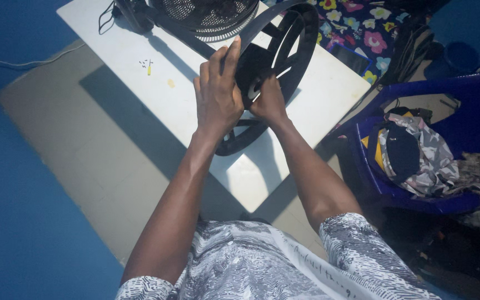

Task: The person disassembles a standing electric fan on a white table. They remove the front grille, the fan blades, and the rear grille, then detach the motor housing from the stand. The parts are placed on the table as they are removed.

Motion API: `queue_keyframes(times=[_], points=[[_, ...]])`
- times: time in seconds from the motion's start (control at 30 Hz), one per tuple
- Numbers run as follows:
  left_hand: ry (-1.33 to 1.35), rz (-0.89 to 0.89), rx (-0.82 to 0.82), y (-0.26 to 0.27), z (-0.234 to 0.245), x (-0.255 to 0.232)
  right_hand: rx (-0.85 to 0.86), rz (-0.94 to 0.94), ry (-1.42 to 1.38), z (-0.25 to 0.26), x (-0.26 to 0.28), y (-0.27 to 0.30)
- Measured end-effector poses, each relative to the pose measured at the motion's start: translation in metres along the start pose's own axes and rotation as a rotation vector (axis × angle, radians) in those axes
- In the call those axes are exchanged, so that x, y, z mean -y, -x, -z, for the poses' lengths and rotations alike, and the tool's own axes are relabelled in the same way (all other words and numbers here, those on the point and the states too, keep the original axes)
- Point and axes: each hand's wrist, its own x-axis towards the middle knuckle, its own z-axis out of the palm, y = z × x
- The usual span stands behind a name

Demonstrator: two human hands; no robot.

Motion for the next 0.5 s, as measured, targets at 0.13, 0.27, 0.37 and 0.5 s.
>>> queue_keyframes(times=[0.13,0.27,0.37,0.5], points=[[-0.013,-0.013,-0.006,-0.002,0.001,0.0,0.013,0.136,0.209,-0.004,-0.005,0.007],[0.002,0.017,0.019,0.001,0.002,-0.001,-0.046,0.201,0.073,-0.009,-0.011,0.008],[-0.007,0.015,0.013,-0.001,0.002,-0.001,-0.184,0.181,0.009,-0.015,-0.016,0.008],[-0.026,-0.033,-0.014,-0.003,0.001,-0.001,-0.264,-0.276,-0.38,-0.028,-0.026,-0.009]])
